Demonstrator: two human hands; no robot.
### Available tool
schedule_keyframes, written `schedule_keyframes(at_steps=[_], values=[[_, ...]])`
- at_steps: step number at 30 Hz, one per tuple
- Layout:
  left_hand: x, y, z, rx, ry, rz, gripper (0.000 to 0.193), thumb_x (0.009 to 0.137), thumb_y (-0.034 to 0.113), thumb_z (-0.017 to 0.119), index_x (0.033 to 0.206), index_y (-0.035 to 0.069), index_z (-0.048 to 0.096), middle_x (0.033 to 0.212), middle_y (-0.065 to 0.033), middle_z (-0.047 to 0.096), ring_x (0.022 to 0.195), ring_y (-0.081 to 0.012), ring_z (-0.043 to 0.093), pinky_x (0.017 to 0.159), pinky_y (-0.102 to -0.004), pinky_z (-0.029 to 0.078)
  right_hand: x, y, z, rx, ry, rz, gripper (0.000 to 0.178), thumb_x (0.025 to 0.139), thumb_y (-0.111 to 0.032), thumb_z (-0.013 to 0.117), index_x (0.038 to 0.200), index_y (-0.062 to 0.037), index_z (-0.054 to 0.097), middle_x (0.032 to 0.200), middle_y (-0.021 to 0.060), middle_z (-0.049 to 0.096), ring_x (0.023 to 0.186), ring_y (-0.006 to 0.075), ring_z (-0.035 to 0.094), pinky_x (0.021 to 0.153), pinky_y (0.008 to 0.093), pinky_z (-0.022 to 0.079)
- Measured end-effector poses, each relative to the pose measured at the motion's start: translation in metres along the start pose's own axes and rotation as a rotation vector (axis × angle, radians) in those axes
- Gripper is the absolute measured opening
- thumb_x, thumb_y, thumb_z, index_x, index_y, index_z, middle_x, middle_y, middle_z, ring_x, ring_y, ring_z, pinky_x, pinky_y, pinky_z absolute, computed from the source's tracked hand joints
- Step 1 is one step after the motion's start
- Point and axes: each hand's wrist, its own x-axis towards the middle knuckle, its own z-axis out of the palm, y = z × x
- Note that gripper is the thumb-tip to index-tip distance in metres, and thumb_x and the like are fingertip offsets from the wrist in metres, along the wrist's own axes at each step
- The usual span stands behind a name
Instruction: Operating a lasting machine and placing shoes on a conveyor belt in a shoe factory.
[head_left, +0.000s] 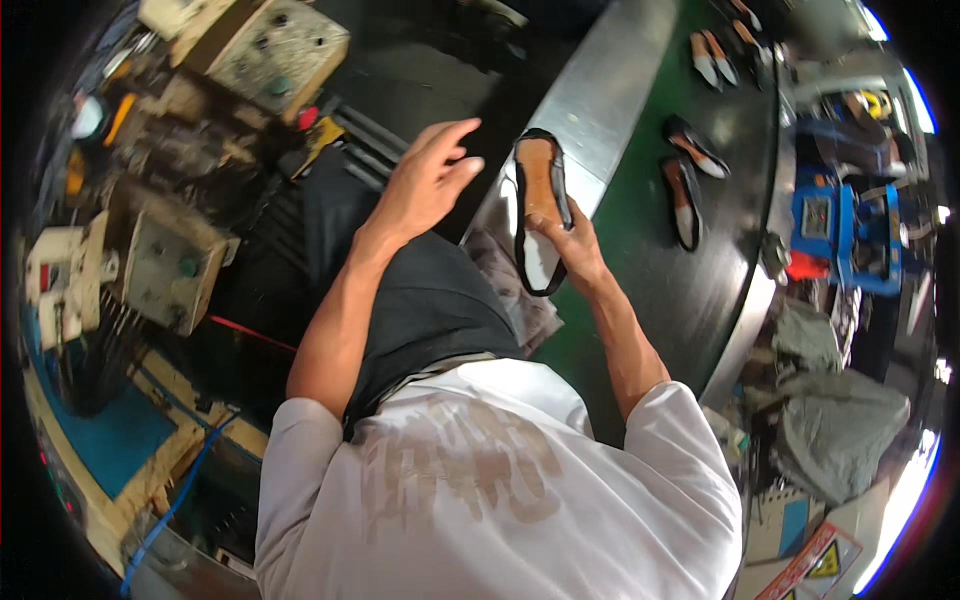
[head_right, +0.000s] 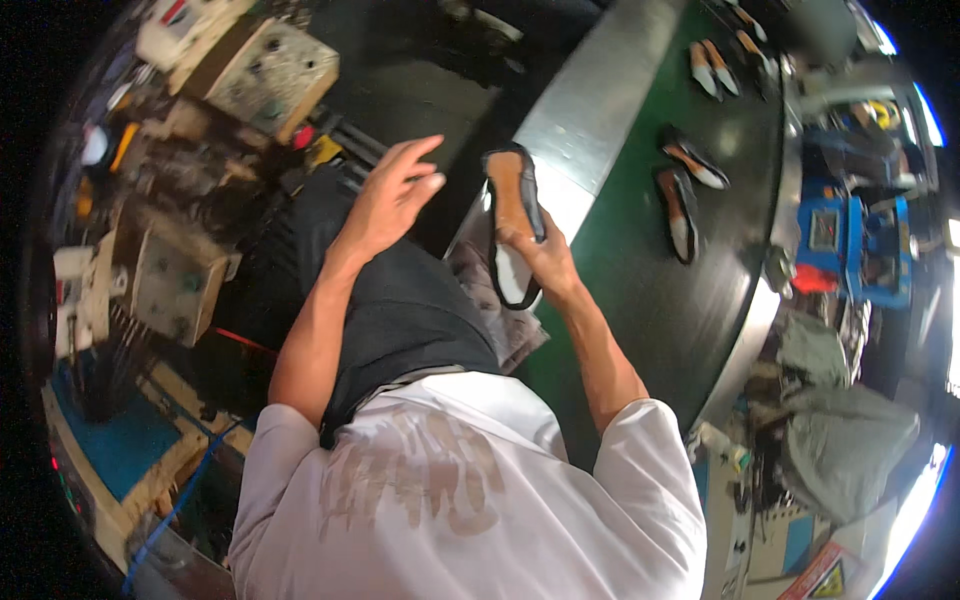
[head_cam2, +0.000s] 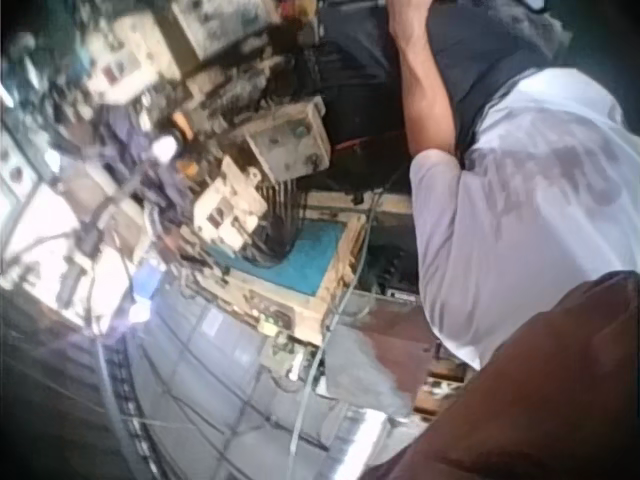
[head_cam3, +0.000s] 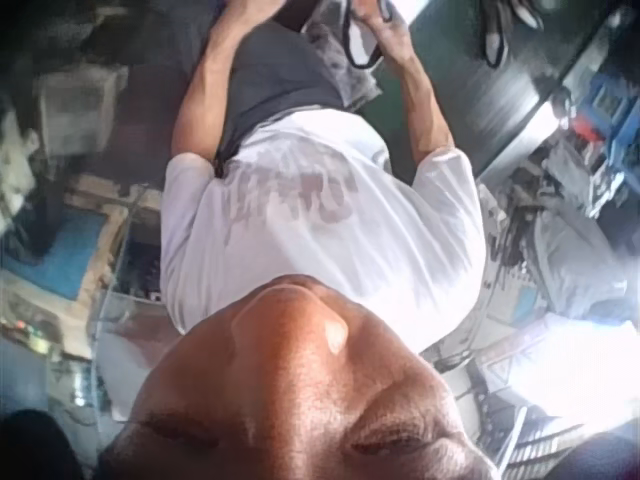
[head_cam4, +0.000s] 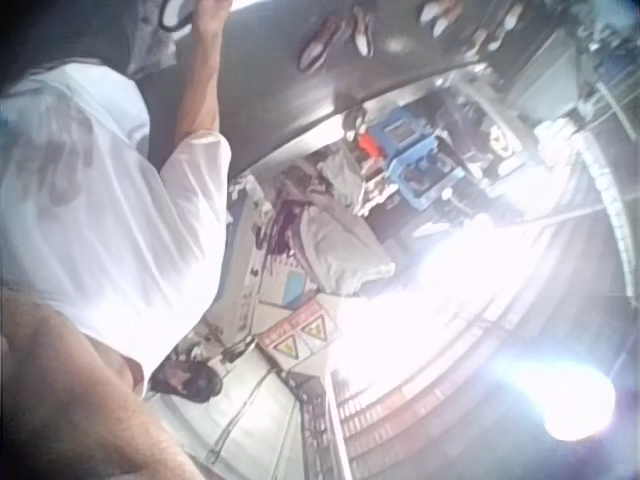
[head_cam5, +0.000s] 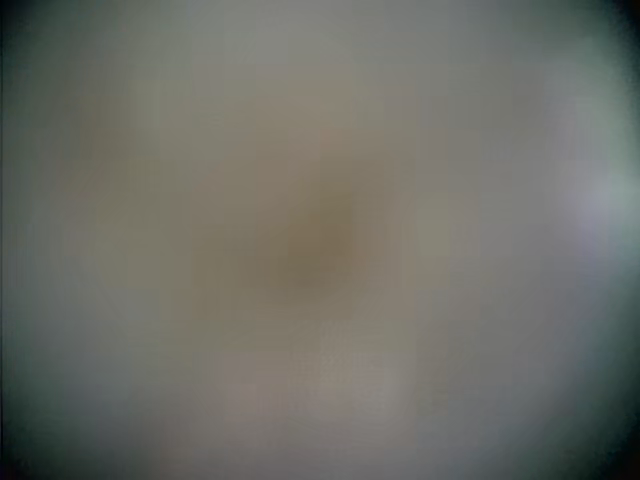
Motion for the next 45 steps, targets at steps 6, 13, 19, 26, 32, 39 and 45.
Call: schedule_keyframes(at_steps=[6, 13, 19, 26, 32, 39, 45], values=[[-0.036, -0.007, -0.085, 0.489, 0.316, 0.152, 0.029, 0.105, 0.002, 0.067, 0.134, 0.000, 0.070, 0.121, -0.0216, 0.074, 0.111, -0.0413, 0.073, 0.090, -0.0434, 0.061, -0.005, -0.067, 0.129, -0.082, -0.489, -0.070, 0.098, 0.093, -0.032, 0.088, 0.169, 0.0056, 0.040, 0.151, 0.0196, 0.064, 0.139, 0.0264, 0.062, 0.123, 0.0392, 0.044], [-0.121, -0.007, -0.114, 0.526, 0.516, 0.005, 0.028, 0.107, 0.002, 0.064, 0.135, -0.001, 0.071, 0.123, -0.0197, 0.076, 0.113, -0.0372, 0.075, 0.095, -0.0406, 0.060, 0.021, -0.061, 0.198, 0.281, -0.809, -0.029, 0.081, 0.115, -0.047, 0.061, 0.176, -0.0020, 0.030, 0.166, 0.0184, 0.052, 0.154, 0.0250, 0.049, 0.128, 0.0384, 0.038], [-0.140, -0.051, -0.065, -0.884, 0.550, -0.035, 0.066, 0.121, 0.044, 0.049, 0.171, 0.002, 0.040, 0.169, -0.0129, 0.050, 0.158, -0.0229, 0.044, 0.134, -0.0381, 0.028, 0.029, -0.060, 0.208, 0.412, -0.828, -0.034, 0.074, 0.121, -0.050, 0.045, 0.177, -0.0038, 0.028, 0.172, 0.0165, 0.045, 0.156, 0.0245, 0.046, 0.130, 0.0394, 0.037], [-0.141, -0.048, -0.041, -0.354, 0.634, -0.169, 0.071, 0.123, 0.049, 0.035, 0.173, -0.001, 0.033, 0.174, -0.0175, 0.041, 0.161, -0.0281, 0.038, 0.134, -0.0402, 0.027, 0.027, -0.032, 0.211, -0.116, -0.534, -0.433, 0.070, 0.121, -0.051, 0.043, 0.168, 0.0010, 0.043, 0.151, 0.0268, 0.065, 0.146, 0.0322, 0.059, 0.123, 0.0395, 0.042], [-0.135, -0.064, -0.034, -0.287, 0.646, -0.238, 0.072, 0.123, 0.050, 0.034, 0.172, -0.002, 0.033, 0.174, -0.0188, 0.041, 0.162, -0.0297, 0.037, 0.134, -0.0415, 0.029, 0.036, -0.020, 0.209, -0.246, -0.444, -0.405, 0.067, 0.121, -0.049, 0.044, 0.164, 0.0017, 0.048, 0.137, 0.0315, 0.072, 0.137, 0.0392, 0.067, 0.115, 0.0429, 0.049], [-0.135, -0.070, -0.032, -0.413, 0.666, -0.247, 0.070, 0.122, 0.048, 0.039, 0.174, 0.002, 0.031, 0.173, -0.0170, 0.041, 0.160, -0.0279, 0.039, 0.132, -0.0406, 0.031, 0.030, -0.024, 0.215, -0.240, -0.438, -0.458, 0.065, 0.121, -0.047, 0.045, 0.162, 0.0034, 0.050, 0.137, 0.0325, 0.072, 0.135, 0.0408, 0.068, 0.114, 0.0441, 0.050], [-0.129, -0.083, -0.030, -0.364, 0.656, -0.276, 0.064, 0.121, 0.040, 0.047, 0.170, 0.000, 0.036, 0.168, -0.0187, 0.046, 0.155, -0.0284, 0.044, 0.128, -0.0400, 0.035, 0.034, -0.028, 0.213, -0.253, -0.473, -0.295, 0.068, 0.119, -0.047, 0.050, 0.163, 0.0037, 0.048, 0.143, 0.0337, 0.068, 0.141, 0.0408, 0.064, 0.115, 0.0451, 0.050]])
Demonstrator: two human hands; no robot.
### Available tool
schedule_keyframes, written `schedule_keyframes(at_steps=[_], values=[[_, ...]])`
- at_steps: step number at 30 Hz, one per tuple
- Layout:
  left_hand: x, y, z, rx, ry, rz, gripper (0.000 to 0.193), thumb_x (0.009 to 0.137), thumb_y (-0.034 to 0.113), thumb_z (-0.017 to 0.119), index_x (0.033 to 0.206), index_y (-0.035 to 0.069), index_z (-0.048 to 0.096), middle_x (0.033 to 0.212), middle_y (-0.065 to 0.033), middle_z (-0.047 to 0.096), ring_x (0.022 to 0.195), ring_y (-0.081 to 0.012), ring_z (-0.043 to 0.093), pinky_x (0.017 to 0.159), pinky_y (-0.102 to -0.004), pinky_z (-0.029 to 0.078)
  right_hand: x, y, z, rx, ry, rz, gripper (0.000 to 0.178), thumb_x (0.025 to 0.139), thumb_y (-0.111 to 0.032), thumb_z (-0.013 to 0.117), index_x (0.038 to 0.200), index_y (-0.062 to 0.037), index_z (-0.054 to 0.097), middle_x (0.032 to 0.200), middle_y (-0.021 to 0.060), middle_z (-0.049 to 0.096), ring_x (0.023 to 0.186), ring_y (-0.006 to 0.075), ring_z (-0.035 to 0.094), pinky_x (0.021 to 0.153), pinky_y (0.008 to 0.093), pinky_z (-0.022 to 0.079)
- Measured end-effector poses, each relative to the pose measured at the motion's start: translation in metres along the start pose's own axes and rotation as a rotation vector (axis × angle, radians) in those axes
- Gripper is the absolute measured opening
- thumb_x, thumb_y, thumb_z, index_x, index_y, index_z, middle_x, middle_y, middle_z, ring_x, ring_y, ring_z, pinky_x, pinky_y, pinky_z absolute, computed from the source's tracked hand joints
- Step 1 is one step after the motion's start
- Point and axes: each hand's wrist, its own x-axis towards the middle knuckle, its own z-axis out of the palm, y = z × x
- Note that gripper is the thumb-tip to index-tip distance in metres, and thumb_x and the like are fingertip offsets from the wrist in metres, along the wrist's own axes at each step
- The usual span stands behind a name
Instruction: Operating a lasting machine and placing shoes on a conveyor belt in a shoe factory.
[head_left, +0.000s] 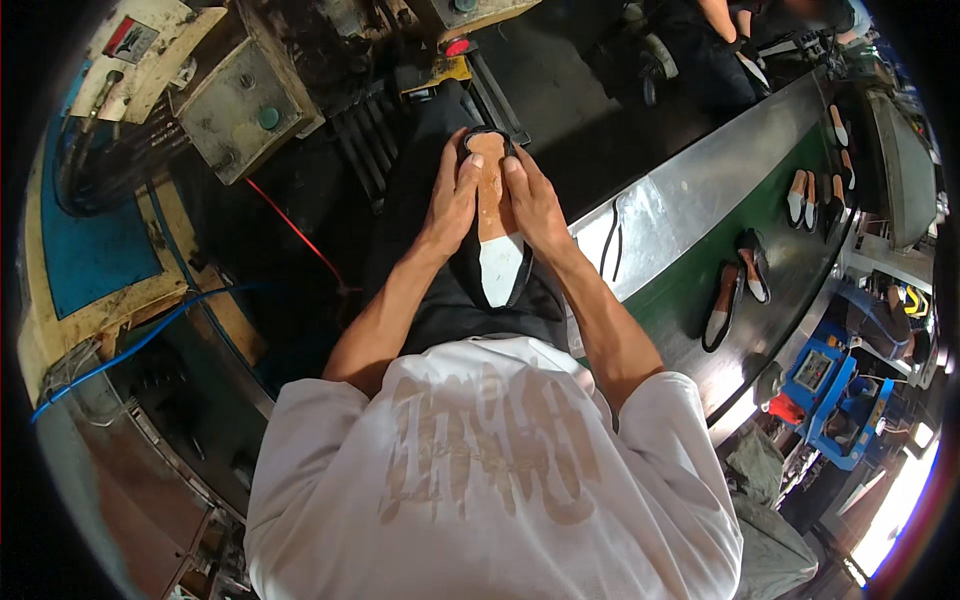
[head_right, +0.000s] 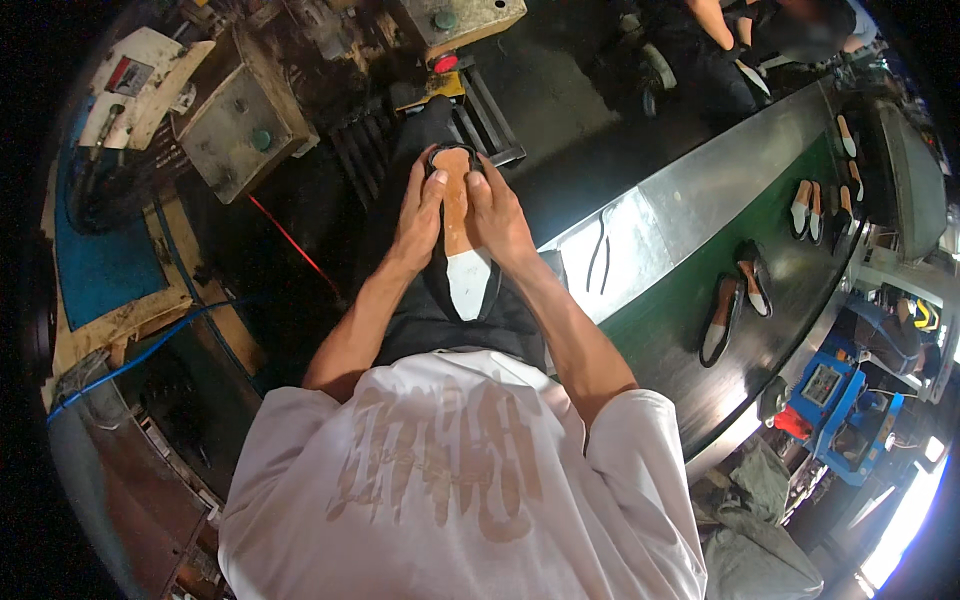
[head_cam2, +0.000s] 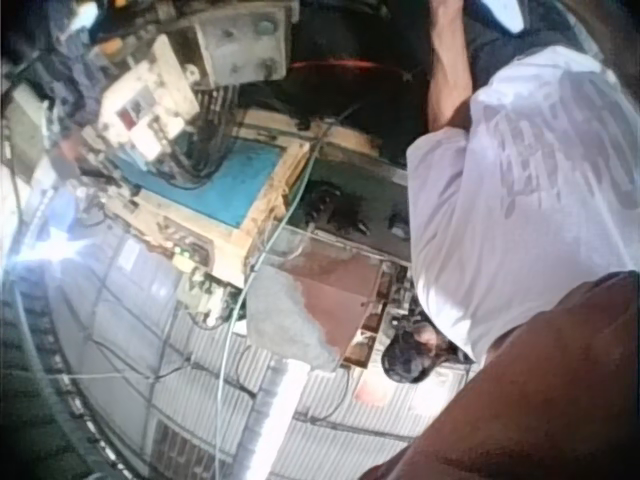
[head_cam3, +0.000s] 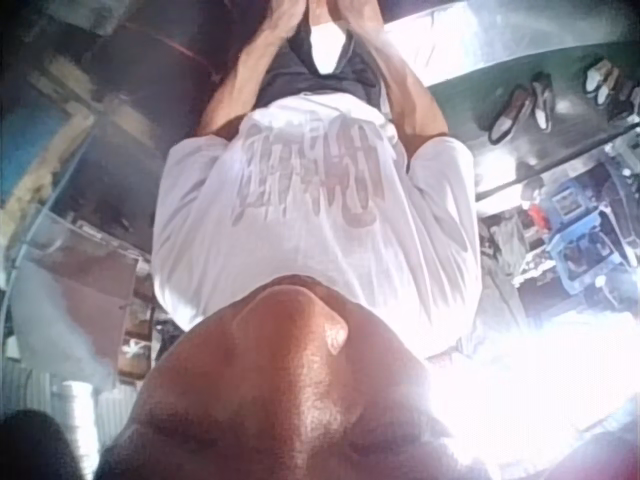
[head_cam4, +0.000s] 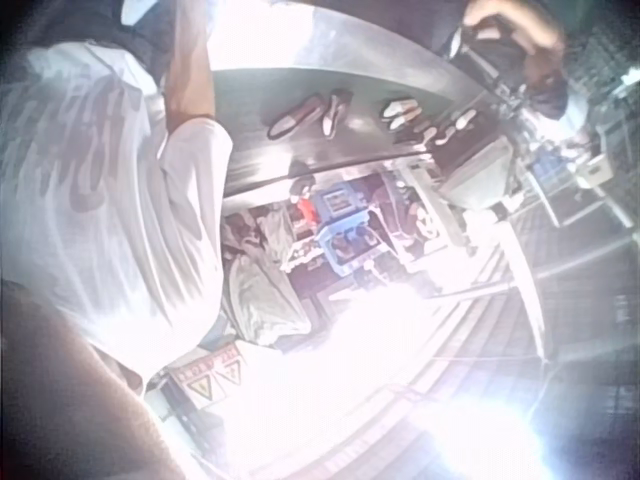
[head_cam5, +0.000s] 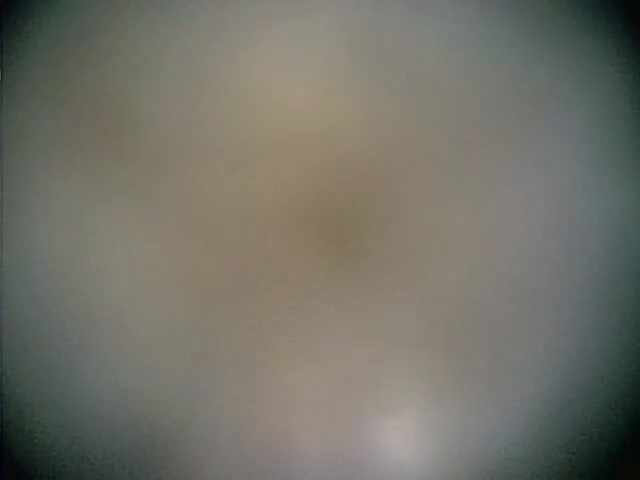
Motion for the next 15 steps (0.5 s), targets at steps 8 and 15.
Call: schedule_keyframes(at_steps=[8, 15], values=[[0.014, 0.033, 0.000, 0.015, 0.305, -0.246, 0.060, 0.116, 0.035, 0.053, 0.166, 0.003, 0.043, 0.162, -0.0207, 0.054, 0.147, -0.0316, 0.053, 0.124, -0.0428, 0.042, -0.090, -0.030, 0.001, -0.924, -0.111, -0.417, 0.080, 0.088, -0.030, 0.088, 0.163, -0.0326, 0.058, 0.176, 0.0395, 0.014, 0.130, 0.0539, 0.051, 0.113, 0.0554, 0.052], [0.049, 0.017, -0.052, 0.497, 0.233, 0.237, 0.026, 0.108, 0.011, 0.066, 0.128, 0.001, 0.079, 0.115, -0.0171, 0.077, 0.110, -0.0311, 0.075, 0.098, -0.0392, 0.057, -0.086, -0.028, -0.009, -0.921, -0.156, -0.564, 0.068, 0.088, -0.025, 0.087, 0.153, -0.0306, 0.068, 0.179, 0.0346, 0.015, 0.134, 0.0593, 0.049, 0.112, 0.0600, 0.053]])
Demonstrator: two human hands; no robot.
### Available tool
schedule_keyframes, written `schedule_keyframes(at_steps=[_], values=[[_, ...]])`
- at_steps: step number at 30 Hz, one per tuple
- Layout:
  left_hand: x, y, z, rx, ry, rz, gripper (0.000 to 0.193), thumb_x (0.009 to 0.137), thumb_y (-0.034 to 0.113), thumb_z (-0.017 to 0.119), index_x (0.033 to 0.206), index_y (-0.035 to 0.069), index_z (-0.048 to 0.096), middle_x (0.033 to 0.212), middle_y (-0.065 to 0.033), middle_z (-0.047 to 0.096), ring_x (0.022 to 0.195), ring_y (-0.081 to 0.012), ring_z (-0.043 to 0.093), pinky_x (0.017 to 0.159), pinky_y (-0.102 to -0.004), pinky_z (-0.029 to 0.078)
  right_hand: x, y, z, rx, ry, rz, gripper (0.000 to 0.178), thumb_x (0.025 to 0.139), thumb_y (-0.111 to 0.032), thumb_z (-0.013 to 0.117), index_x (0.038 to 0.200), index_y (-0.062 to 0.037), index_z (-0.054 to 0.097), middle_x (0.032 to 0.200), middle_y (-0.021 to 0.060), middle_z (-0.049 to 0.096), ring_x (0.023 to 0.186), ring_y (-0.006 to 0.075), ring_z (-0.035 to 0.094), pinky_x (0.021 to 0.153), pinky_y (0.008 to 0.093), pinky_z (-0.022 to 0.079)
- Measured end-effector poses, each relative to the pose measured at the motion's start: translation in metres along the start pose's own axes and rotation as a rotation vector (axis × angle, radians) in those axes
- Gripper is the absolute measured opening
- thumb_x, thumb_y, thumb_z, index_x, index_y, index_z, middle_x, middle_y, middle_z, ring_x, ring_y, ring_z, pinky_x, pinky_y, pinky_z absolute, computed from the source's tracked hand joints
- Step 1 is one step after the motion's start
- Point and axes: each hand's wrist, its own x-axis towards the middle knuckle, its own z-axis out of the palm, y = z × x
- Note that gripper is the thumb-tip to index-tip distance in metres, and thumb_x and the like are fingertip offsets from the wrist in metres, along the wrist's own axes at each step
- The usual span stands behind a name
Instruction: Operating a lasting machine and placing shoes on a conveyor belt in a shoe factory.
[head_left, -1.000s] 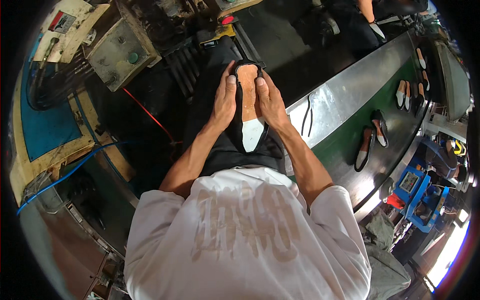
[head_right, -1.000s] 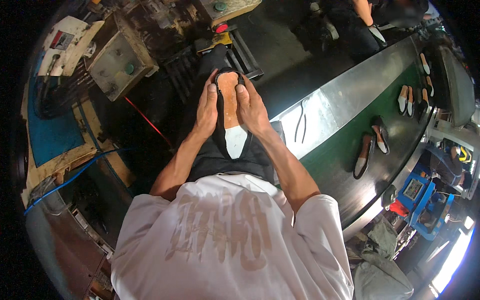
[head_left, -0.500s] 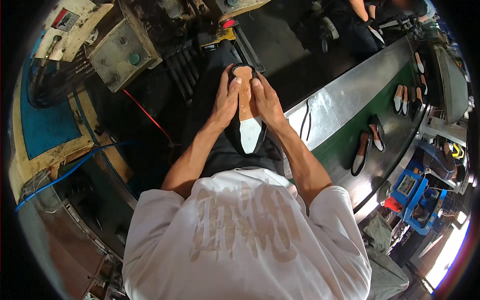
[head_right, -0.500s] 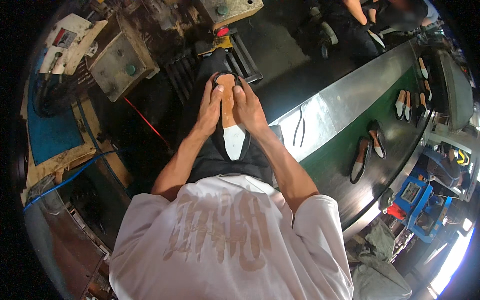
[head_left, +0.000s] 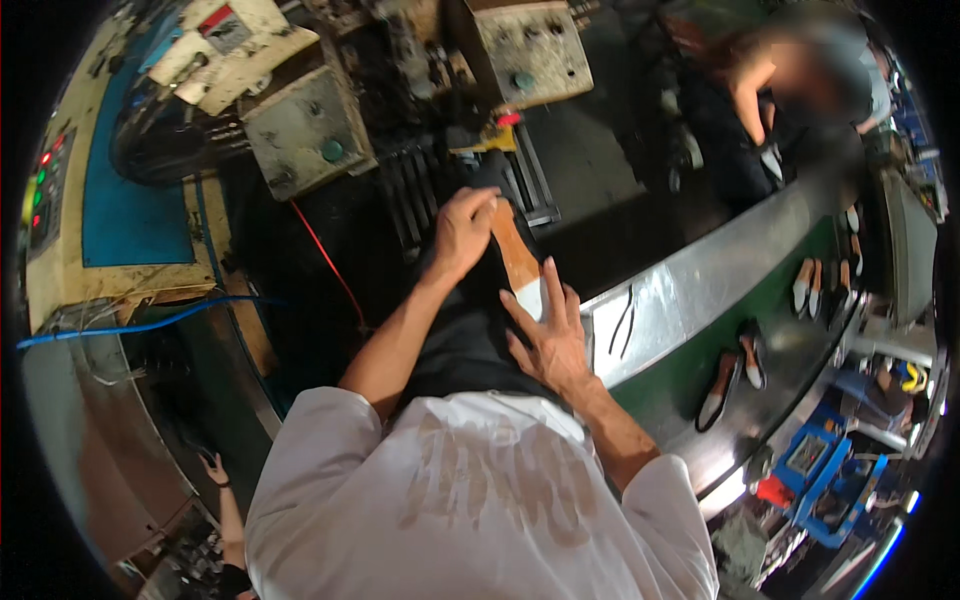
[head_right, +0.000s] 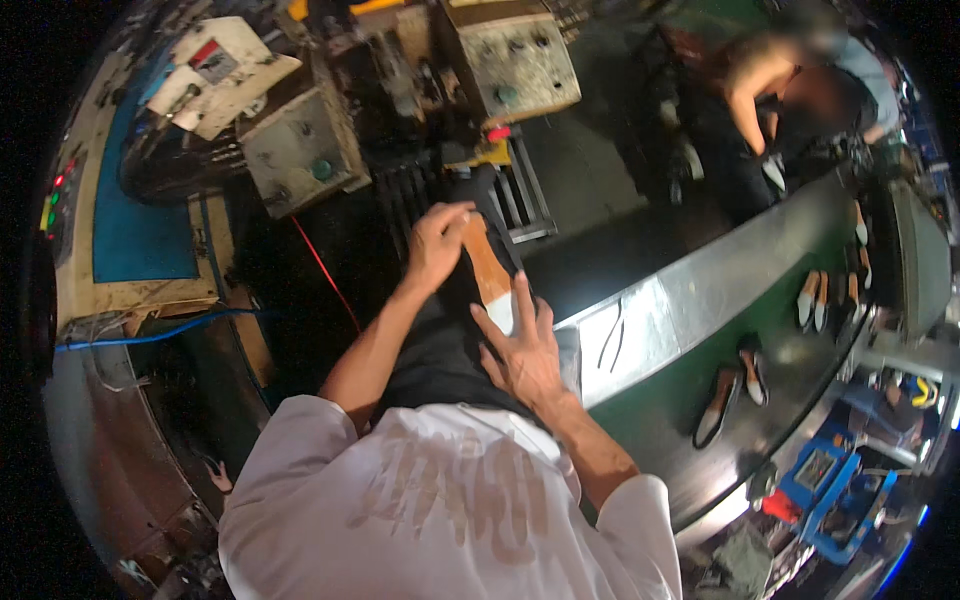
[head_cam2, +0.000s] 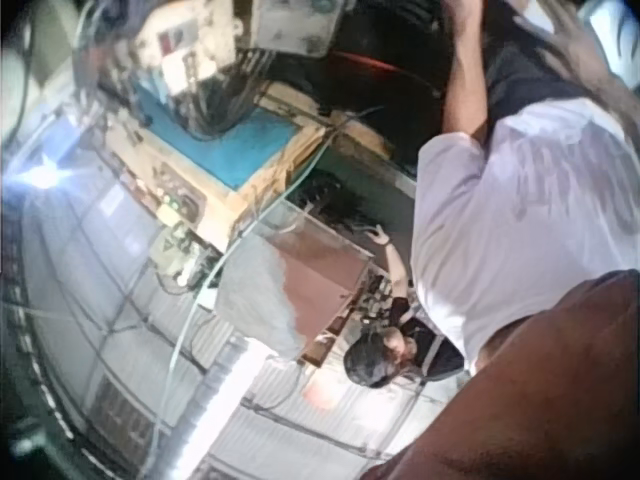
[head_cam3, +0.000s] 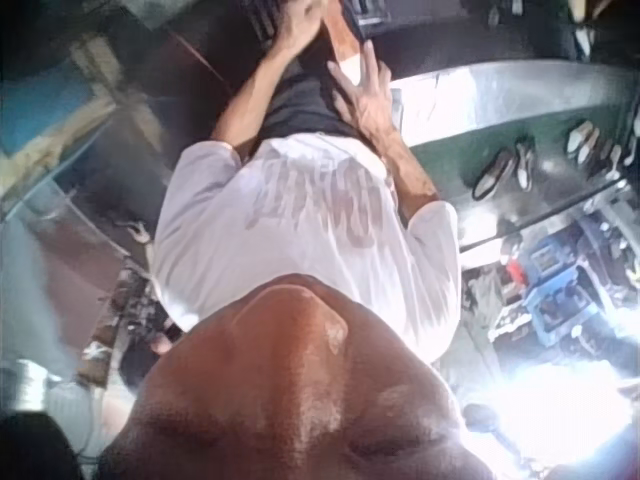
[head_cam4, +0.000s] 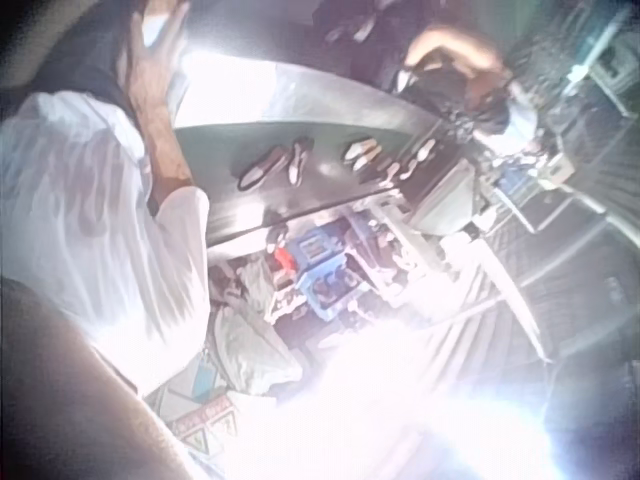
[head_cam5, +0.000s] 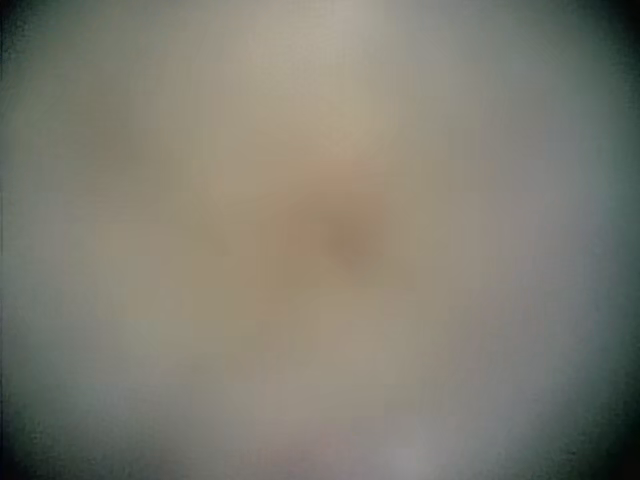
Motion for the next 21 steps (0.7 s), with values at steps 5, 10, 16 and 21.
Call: schedule_keyframes(at_steps=[5, 10, 16, 21], values=[[0.008, -0.006, -0.018, 0.026, -0.153, 0.035, 0.030, 0.112, 0.015, 0.064, 0.134, -0.002, 0.075, 0.117, -0.0165, 0.077, 0.108, -0.0287, 0.074, 0.096, -0.0387, 0.056, 0.005, 0.004, -0.010, 0.120, 0.022, 0.044, 0.064, 0.084, -0.018, 0.089, 0.146, -0.0219, 0.075, 0.177, 0.0347, 0.026, 0.140, 0.0547, 0.052, 0.115, 0.0583, 0.051], [0.092, -0.045, -0.091, -0.240, 0.182, 0.100, 0.038, 0.117, 0.035, 0.059, 0.106, 0.000, 0.069, 0.099, -0.0047, 0.073, 0.095, -0.0189, 0.066, 0.089, -0.0358, 0.053, 0.022, 0.012, -0.034, 0.152, 0.127, 0.084, 0.063, 0.085, -0.017, 0.088, 0.147, -0.0214, 0.075, 0.175, 0.0362, 0.028, 0.140, 0.0549, 0.051, 0.112, 0.0599, 0.052], [0.246, 0.047, -0.170, -0.726, 0.274, -0.315, 0.081, 0.108, 0.068, 0.060, 0.155, 0.002, 0.057, 0.141, -0.0227, 0.071, 0.134, -0.0364, 0.068, 0.116, -0.0502, 0.051, 0.074, 0.030, -0.077, 0.037, 0.219, 0.070, 0.063, 0.083, -0.015, 0.086, 0.145, -0.0195, 0.076, 0.176, 0.0353, 0.027, 0.142, 0.0542, 0.051, 0.114, 0.0600, 0.050], [0.313, 0.039, -0.171, -1.081, -0.027, -0.451, 0.062, 0.109, 0.059, 0.064, 0.124, -0.001, 0.068, 0.106, -0.0214, 0.080, 0.096, -0.0386, 0.080, 0.091, -0.0554, 0.067, 0.162, 0.026, -0.103, -0.004, 0.320, -0.080, 0.067, 0.082, -0.017, 0.087, 0.147, -0.0214, 0.074, 0.176, 0.0355, 0.028, 0.140, 0.0551, 0.051, 0.113, 0.0595, 0.051]])
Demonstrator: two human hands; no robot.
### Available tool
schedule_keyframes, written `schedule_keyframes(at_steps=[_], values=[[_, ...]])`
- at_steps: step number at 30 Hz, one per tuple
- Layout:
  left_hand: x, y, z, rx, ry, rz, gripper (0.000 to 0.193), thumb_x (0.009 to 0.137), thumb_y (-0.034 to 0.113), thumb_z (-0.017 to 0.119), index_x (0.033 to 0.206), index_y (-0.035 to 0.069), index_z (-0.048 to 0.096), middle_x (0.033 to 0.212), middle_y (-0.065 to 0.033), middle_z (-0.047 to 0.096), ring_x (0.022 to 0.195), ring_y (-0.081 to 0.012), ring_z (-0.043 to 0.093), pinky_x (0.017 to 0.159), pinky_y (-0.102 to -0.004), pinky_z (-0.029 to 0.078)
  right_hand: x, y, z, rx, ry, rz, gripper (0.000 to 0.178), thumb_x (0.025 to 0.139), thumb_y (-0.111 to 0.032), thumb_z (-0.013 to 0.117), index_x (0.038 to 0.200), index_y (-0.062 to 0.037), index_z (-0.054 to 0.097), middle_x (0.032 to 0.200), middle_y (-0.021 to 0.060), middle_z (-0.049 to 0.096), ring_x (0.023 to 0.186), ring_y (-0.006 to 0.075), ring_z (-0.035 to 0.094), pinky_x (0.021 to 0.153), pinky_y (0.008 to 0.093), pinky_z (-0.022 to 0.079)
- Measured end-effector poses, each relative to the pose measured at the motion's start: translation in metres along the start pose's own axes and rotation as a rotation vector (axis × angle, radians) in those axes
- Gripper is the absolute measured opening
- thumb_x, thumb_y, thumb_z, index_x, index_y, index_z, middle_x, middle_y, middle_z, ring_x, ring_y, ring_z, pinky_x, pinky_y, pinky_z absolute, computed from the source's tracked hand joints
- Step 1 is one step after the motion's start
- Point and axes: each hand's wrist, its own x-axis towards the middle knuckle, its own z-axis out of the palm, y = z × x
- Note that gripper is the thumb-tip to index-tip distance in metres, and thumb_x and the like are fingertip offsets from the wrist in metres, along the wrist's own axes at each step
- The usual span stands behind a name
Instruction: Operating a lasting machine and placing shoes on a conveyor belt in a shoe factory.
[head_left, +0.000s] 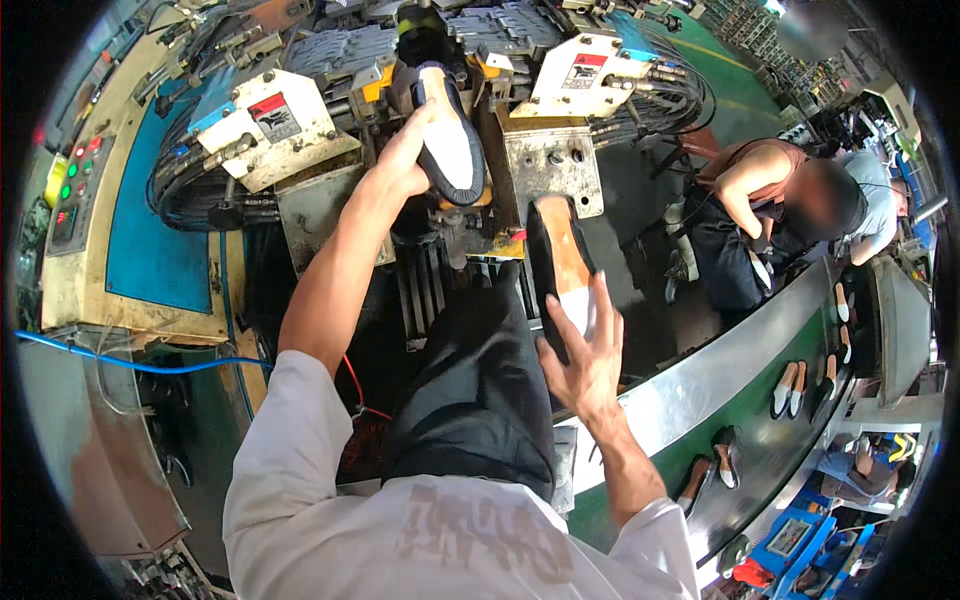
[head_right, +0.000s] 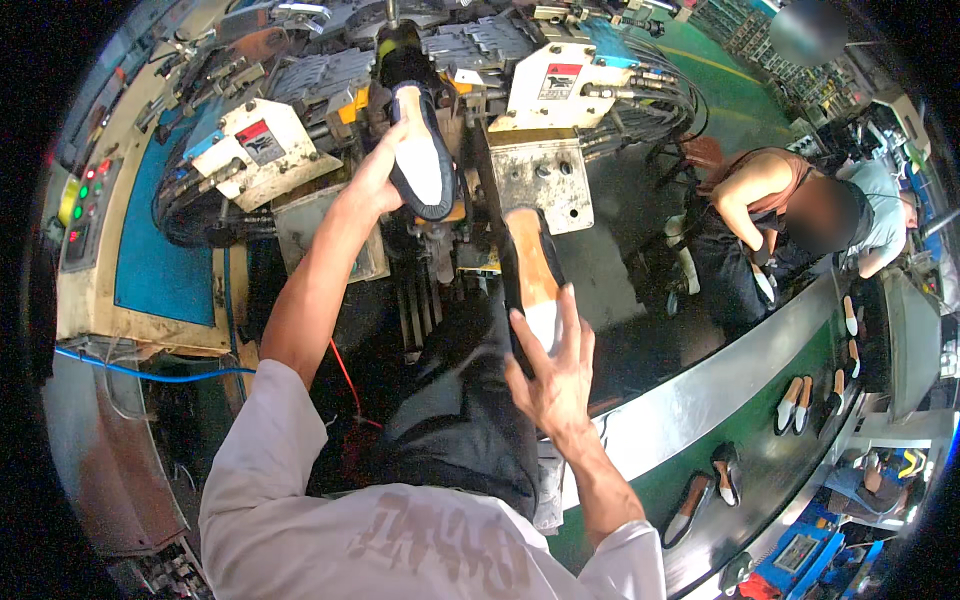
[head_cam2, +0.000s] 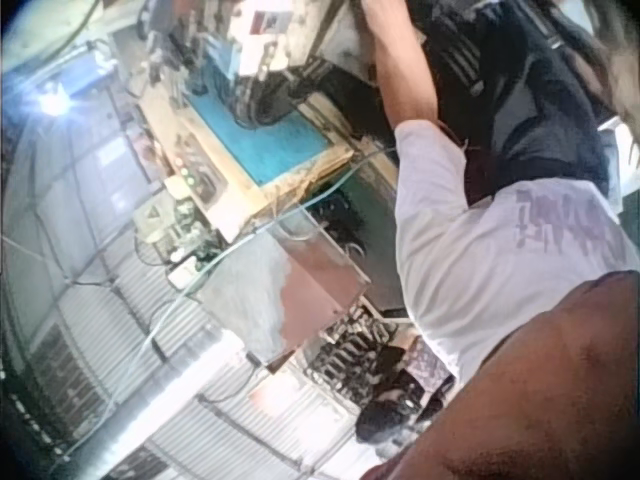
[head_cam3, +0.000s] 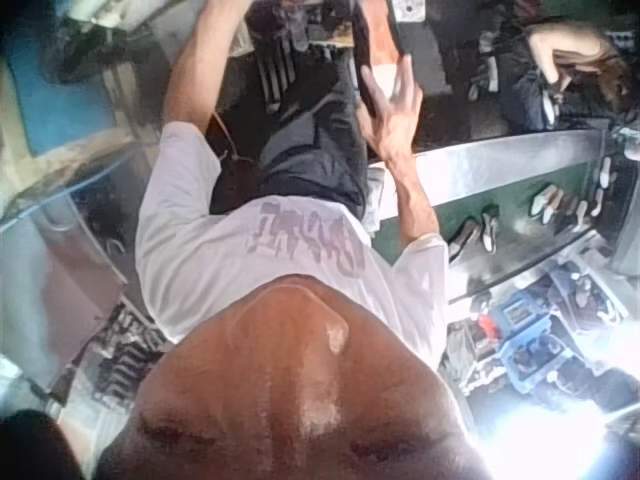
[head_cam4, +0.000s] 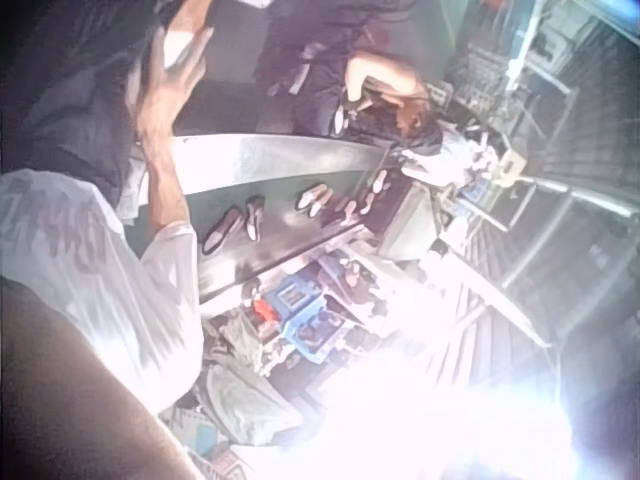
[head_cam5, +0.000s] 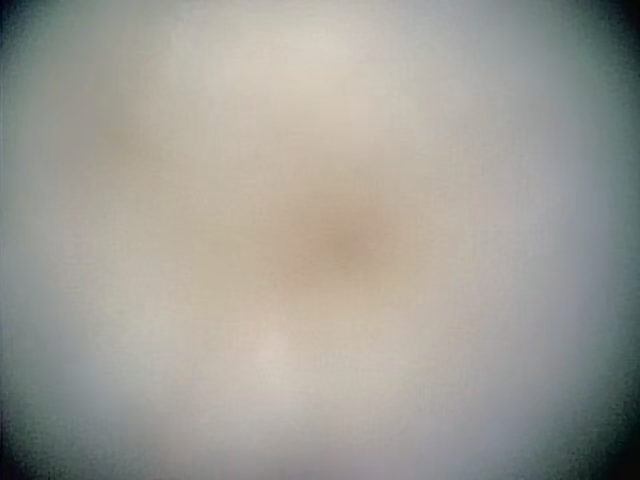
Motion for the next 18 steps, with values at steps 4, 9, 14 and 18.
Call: schedule_keyframes(at_steps=[4, 9, 14, 18], values=[[-0.063, 0.002, 0.016, 0.079, -0.108, 0.021, 0.055, 0.110, 0.052, 0.065, 0.130, 0.000, 0.067, 0.106, -0.0214, 0.079, 0.094, -0.0381, 0.081, 0.086, -0.0520, 0.068, 0.088, -0.006, 0.020, 0.008, 0.043, -0.125, 0.066, 0.086, -0.020, 0.087, 0.150, -0.0231, 0.071, 0.173, 0.0365, 0.030, 0.138, 0.0582, 0.051, 0.113, 0.0618, 0.051], [-0.194, -0.011, 0.002, 0.077, -0.181, 0.155, 0.073, 0.113, 0.054, 0.060, 0.162, 0.003, 0.044, 0.135, -0.0255, 0.072, 0.110, -0.0465, 0.078, 0.094, -0.0567, 0.067, 0.188, -0.027, 0.062, 0.066, 0.070, -0.214, 0.066, 0.086, -0.021, 0.084, 0.151, -0.0238, 0.072, 0.172, 0.0342, 0.034, 0.140, 0.0562, 0.051, 0.118, 0.0598, 0.047], [-0.297, -0.051, -0.063, -0.254, -0.245, 0.077, 0.109, 0.103, 0.085, 0.047, 0.175, 0.005, 0.028, 0.161, -0.0325, 0.054, 0.137, -0.0547, 0.064, 0.115, -0.0721, 0.051, 0.226, -0.023, 0.121, 0.075, 0.060, -0.203, 0.066, 0.090, -0.026, 0.083, 0.155, -0.0283, 0.068, 0.177, 0.0317, 0.025, 0.137, 0.0589, 0.049, 0.118, 0.0614, 0.049], [-0.355, -0.089, -0.109, -0.390, -0.067, 0.092, 0.102, 0.106, 0.080, 0.045, 0.172, 0.003, 0.035, 0.156, -0.0338, 0.057, 0.126, -0.0531, 0.070, 0.109, -0.0666, 0.057, 0.214, -0.015, 0.129, 0.119, 0.052, -0.167, 0.068, 0.090, -0.026, 0.081, 0.157, -0.0253, 0.066, 0.176, 0.0344, 0.026, 0.149, 0.0560, 0.045, 0.125, 0.0589, 0.041]])
